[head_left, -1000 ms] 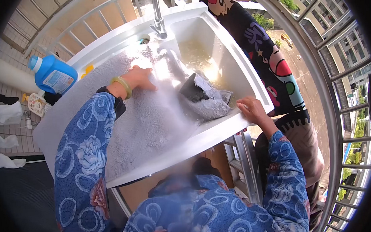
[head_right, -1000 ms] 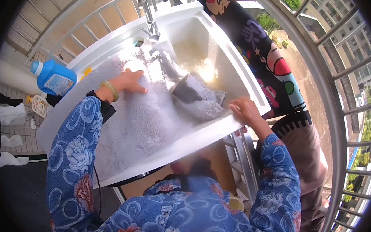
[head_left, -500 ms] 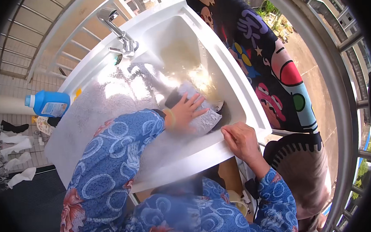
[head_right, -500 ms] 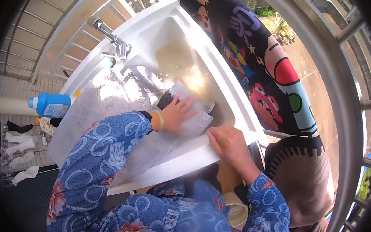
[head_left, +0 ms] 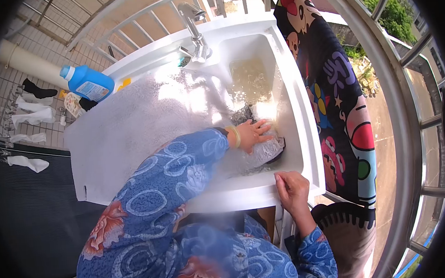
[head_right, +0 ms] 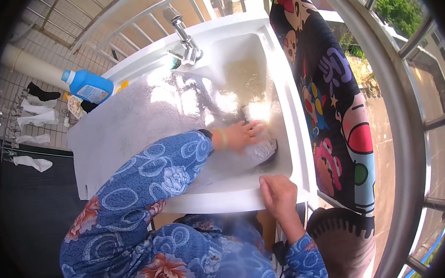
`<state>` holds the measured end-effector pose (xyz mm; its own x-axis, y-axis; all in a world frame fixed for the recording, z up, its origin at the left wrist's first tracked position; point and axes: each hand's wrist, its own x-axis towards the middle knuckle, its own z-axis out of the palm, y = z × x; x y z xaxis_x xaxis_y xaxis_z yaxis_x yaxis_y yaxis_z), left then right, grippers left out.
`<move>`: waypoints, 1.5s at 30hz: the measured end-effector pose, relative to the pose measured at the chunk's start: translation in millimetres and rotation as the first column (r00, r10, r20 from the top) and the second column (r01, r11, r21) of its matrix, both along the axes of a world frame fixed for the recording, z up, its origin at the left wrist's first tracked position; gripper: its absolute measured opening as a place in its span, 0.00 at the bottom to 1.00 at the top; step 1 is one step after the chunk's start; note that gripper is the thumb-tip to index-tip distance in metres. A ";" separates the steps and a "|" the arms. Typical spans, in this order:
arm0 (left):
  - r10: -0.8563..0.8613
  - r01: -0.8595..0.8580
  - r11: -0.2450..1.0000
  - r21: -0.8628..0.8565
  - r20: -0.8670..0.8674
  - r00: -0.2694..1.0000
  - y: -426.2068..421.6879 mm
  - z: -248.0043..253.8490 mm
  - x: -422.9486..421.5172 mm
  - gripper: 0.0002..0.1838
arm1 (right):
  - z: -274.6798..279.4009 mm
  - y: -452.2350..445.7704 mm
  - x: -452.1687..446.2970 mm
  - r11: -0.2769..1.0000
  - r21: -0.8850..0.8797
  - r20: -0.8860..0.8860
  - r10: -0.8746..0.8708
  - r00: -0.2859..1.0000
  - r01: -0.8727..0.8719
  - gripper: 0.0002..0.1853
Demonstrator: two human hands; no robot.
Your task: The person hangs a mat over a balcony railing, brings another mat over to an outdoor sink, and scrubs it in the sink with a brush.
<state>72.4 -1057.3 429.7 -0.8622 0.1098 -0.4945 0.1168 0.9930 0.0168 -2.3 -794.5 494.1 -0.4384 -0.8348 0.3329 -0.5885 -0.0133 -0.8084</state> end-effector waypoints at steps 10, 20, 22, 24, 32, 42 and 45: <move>0.577 -0.555 0.811 0.186 -0.093 0.811 -34.3 170.9 166.1 0.29 | 10.5 -22.2 -13.2 0.903 0.357 0.150 0.197 0.969 -0.239 0.10; 0.920 -0.922 0.385 -0.043 -0.062 0.387 20.1 177.9 306.9 0.42 | 45.7 -270.5 48.9 0.892 0.039 -0.284 0.443 0.851 -0.451 0.11; 0.905 -0.920 0.386 -0.071 -0.165 0.393 35.9 138.2 320.5 0.43 | 54.4 -326.2 74.5 0.905 -0.025 -0.309 0.397 0.864 -0.425 0.11; 0.901 -0.923 0.378 -0.072 -0.198 0.385 35.9 130.4 327.2 0.44 | 59.0 -378.0 93.9 0.905 -0.084 -0.397 0.353 0.847 -0.416 0.12; 0.940 -0.946 0.314 0.077 -0.165 0.299 36.9 152.8 325.9 0.44 | 3.1 -564.8 92.3 0.856 -0.035 -0.284 0.486 0.827 -0.515 0.14; 0.915 -0.931 0.331 0.153 -0.293 0.277 34.8 142.5 330.9 0.43 | 5.0 -586.9 81.2 0.561 0.334 -0.231 0.828 0.511 -0.758 0.14; 0.920 -0.932 0.326 0.155 -0.280 0.275 36.6 142.2 330.0 0.43 | 15.3 -578.1 96.1 0.666 0.410 -0.498 0.736 0.459 -0.623 0.13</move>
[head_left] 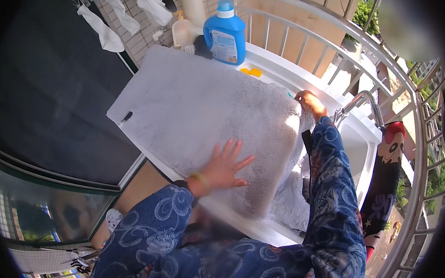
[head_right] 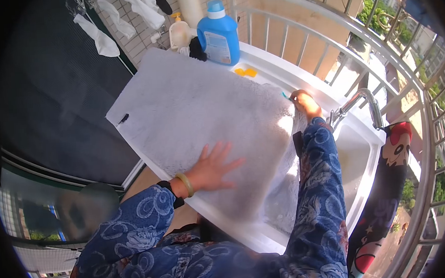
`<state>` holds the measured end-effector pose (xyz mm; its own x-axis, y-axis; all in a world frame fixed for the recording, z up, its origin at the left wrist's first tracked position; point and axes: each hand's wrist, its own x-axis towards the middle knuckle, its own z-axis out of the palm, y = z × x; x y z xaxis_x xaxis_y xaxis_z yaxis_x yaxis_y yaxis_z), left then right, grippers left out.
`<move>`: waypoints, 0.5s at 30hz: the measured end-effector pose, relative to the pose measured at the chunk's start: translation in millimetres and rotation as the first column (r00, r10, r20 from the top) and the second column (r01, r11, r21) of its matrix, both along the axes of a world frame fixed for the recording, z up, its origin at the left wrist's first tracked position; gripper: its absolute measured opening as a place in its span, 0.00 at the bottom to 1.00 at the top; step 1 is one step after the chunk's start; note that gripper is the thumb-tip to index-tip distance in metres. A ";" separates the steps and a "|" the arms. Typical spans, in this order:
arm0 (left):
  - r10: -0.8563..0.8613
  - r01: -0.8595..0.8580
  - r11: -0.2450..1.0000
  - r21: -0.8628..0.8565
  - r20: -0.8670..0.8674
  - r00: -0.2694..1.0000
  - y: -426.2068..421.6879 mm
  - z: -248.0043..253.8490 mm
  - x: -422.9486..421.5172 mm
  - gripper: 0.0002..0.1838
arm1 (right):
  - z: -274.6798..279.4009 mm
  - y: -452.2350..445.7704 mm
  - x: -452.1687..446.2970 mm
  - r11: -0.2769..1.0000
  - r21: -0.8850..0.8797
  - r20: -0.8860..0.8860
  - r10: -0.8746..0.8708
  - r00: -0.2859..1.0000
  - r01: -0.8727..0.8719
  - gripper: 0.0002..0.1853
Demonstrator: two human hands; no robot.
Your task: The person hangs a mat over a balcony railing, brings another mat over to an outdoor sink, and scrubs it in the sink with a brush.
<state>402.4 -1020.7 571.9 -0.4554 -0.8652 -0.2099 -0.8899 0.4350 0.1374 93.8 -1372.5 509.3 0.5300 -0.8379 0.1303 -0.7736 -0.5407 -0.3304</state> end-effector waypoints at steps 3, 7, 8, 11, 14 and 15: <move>0.005 -0.006 1.000 0.031 0.032 0.999 0.6 3.6 -1.1 0.42 | 12.4 35.7 11.0 0.940 -0.300 0.156 -0.119 0.980 0.162 0.10; 0.019 -0.023 0.998 0.062 0.068 0.997 -0.4 4.5 -0.7 0.42 | 51.8 122.9 23.3 0.869 -0.365 0.241 -0.259 0.936 0.334 0.14; 0.017 -0.023 0.997 0.077 0.078 0.997 -0.2 0.8 -0.5 0.41 | 64.9 155.0 21.2 0.873 -0.337 0.266 -0.270 0.925 0.352 0.16; 0.030 -0.048 0.989 0.139 0.131 0.991 -5.4 -8.7 -6.3 0.43 | 69.9 242.8 -13.8 0.913 -0.136 0.354 -0.318 0.879 0.385 0.18; 0.022 -0.047 0.990 0.137 0.176 0.984 -2.4 -5.7 -11.5 0.43 | 28.3 310.4 -73.8 0.922 0.142 0.373 -0.387 0.843 0.360 0.21; 0.026 -0.048 0.992 0.116 0.183 0.983 -2.2 -5.6 -11.6 0.43 | 5.0 329.5 -96.2 0.890 0.227 0.296 -0.449 0.843 0.395 0.21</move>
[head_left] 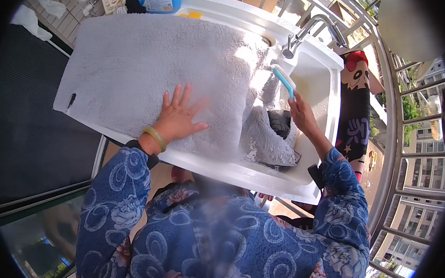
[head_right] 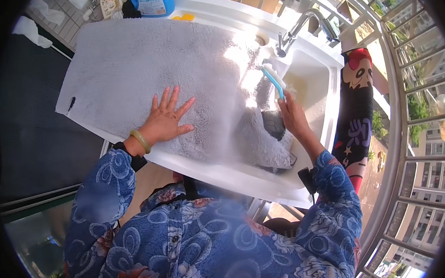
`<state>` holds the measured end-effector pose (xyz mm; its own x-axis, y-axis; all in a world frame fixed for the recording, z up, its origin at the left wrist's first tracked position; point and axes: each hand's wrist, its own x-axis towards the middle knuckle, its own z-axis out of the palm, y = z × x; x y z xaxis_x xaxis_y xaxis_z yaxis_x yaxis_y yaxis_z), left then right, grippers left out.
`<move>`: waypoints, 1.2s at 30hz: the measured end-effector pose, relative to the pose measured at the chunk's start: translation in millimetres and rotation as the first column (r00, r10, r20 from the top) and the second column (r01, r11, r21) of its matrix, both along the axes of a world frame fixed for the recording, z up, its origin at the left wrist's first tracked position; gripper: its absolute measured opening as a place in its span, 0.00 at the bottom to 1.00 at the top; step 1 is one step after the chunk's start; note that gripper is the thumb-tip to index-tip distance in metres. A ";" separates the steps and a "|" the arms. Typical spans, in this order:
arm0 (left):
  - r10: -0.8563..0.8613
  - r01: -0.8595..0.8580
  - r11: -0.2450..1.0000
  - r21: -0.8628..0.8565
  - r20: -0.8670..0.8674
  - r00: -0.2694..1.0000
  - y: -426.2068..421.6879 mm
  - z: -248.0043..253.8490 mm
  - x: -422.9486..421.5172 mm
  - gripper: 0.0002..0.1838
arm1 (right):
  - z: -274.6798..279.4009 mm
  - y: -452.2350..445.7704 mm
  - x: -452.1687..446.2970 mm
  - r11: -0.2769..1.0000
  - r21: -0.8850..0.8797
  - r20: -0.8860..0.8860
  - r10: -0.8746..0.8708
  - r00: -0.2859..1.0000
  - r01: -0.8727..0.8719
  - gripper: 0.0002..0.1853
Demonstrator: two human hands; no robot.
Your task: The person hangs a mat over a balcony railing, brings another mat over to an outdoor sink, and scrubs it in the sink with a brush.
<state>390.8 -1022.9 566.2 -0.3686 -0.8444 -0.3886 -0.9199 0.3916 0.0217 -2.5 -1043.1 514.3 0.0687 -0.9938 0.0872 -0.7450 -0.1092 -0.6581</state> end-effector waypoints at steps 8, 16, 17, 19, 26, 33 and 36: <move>-0.032 0.033 0.999 -0.029 0.045 0.998 0.5 -2.0 -3.2 0.43 | -81.1 27.5 -34.7 0.558 0.745 0.051 -0.594 0.803 0.365 0.23; -0.050 0.052 0.998 -0.030 0.060 0.997 0.0 -3.7 -6.1 0.44 | -156.2 2.6 -9.9 0.741 0.437 -0.269 -0.433 0.860 0.510 0.27; -0.050 0.052 0.998 -0.026 0.055 0.997 -0.5 -4.4 -6.1 0.44 | -154.9 -0.5 -7.7 0.701 0.445 -0.319 -0.458 0.830 0.558 0.27; -0.038 0.038 0.999 0.000 0.074 0.997 -1.2 -2.9 -8.0 0.45 | -152.1 -12.4 -1.3 0.624 0.453 -0.414 -0.485 0.770 0.636 0.27; -0.035 0.034 0.999 0.019 0.069 0.997 0.5 -4.7 -6.9 0.45 | -211.4 -25.7 -33.2 0.878 0.242 -0.602 -0.199 0.773 0.414 0.23; -0.047 0.047 0.999 -0.020 0.013 0.999 0.1 -5.2 -1.0 0.45 | -163.6 -16.7 -53.5 0.894 0.236 -0.258 -0.320 0.912 0.380 0.27; -0.043 0.043 0.999 -0.025 -0.001 0.999 0.8 -4.7 -0.8 0.44 | -99.6 -6.9 -27.4 0.810 0.451 0.001 -0.421 0.907 0.376 0.29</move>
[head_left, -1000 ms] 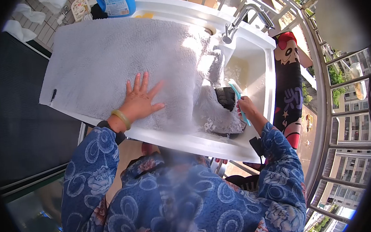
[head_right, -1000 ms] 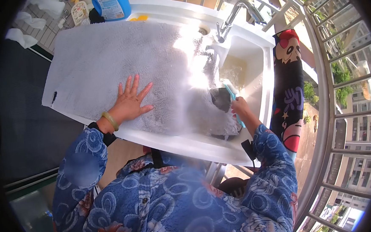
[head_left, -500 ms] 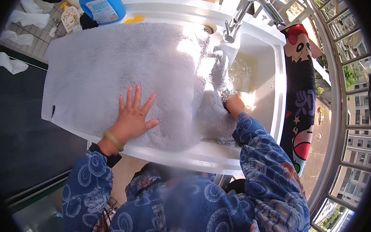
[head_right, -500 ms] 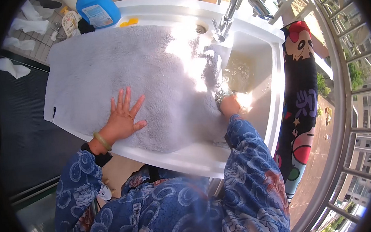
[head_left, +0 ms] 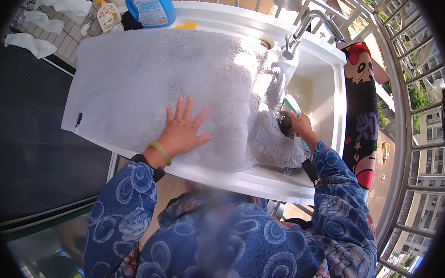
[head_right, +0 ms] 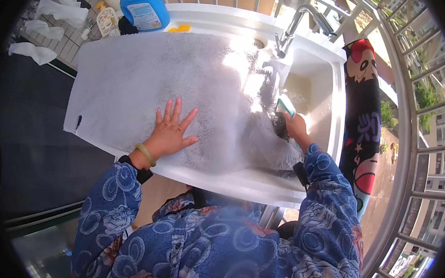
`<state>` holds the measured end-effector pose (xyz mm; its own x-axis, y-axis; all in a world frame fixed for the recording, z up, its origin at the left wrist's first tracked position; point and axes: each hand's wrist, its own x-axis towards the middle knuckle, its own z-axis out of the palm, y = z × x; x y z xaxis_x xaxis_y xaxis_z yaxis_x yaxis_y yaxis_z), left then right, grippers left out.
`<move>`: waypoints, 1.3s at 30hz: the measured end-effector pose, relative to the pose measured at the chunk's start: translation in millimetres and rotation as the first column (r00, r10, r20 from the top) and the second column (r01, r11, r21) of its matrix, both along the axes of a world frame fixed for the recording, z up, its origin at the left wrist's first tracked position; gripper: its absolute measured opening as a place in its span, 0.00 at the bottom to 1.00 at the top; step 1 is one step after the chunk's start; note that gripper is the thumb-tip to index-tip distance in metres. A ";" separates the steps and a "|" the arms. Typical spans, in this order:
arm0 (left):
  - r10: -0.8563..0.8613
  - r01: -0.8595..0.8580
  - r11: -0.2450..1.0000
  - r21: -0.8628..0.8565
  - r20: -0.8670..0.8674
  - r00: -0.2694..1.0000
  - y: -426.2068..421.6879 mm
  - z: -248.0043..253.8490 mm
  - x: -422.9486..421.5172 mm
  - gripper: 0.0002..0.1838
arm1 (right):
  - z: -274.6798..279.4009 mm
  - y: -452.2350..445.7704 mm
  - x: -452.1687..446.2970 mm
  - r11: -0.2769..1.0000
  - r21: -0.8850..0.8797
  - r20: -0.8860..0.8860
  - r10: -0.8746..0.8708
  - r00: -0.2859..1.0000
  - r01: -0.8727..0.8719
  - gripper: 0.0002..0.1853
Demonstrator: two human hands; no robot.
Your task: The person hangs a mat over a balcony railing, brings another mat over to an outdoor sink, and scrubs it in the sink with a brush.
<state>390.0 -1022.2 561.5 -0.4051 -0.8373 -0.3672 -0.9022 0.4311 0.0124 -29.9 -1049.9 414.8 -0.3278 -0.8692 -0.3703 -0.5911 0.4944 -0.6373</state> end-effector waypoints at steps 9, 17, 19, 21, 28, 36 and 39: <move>0.001 -0.001 1.000 0.001 -0.030 1.000 0.8 6.0 1.4 0.43 | 46.8 -38.1 126.6 0.988 -0.002 0.501 0.136 0.854 -0.156 0.35; -0.017 0.017 0.999 -0.028 -0.009 1.000 -1.5 -3.0 2.8 0.43 | 24.7 1.0 -19.6 0.889 0.231 -0.500 0.458 0.735 -0.396 0.37; 0.002 -0.003 0.999 -0.047 -0.028 1.000 -4.9 -4.3 6.1 0.43 | 8.4 -7.8 -39.2 0.889 0.180 -0.491 0.453 0.744 -0.422 0.34; -0.005 0.002 0.999 -0.053 -0.048 0.999 -1.1 -4.7 6.3 0.43 | 30.2 -1.0 -23.7 0.898 0.209 -0.264 0.432 0.862 -0.386 0.33; 0.023 -0.023 1.000 -0.016 -0.011 1.000 -3.7 -3.8 0.7 0.44 | 64.8 7.4 61.0 0.949 0.120 0.110 0.278 0.954 -0.290 0.23; 0.049 -0.050 0.999 0.008 0.039 0.998 -2.9 1.1 -4.5 0.43 | 15.2 3.1 68.0 0.883 -0.017 -0.447 0.413 0.793 -0.470 0.34; 0.043 -0.043 0.999 -0.005 0.033 0.998 -1.8 1.7 -5.6 0.44 | 0.8 -8.3 93.9 0.881 0.113 -0.485 0.453 0.748 -0.460 0.32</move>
<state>384.5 -1023.9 563.2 -0.3560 -0.8556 -0.3759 -0.9199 0.3916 -0.0201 64.0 -1058.2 415.6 -0.0220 -0.9654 -0.2600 -0.9744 0.0788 -0.2104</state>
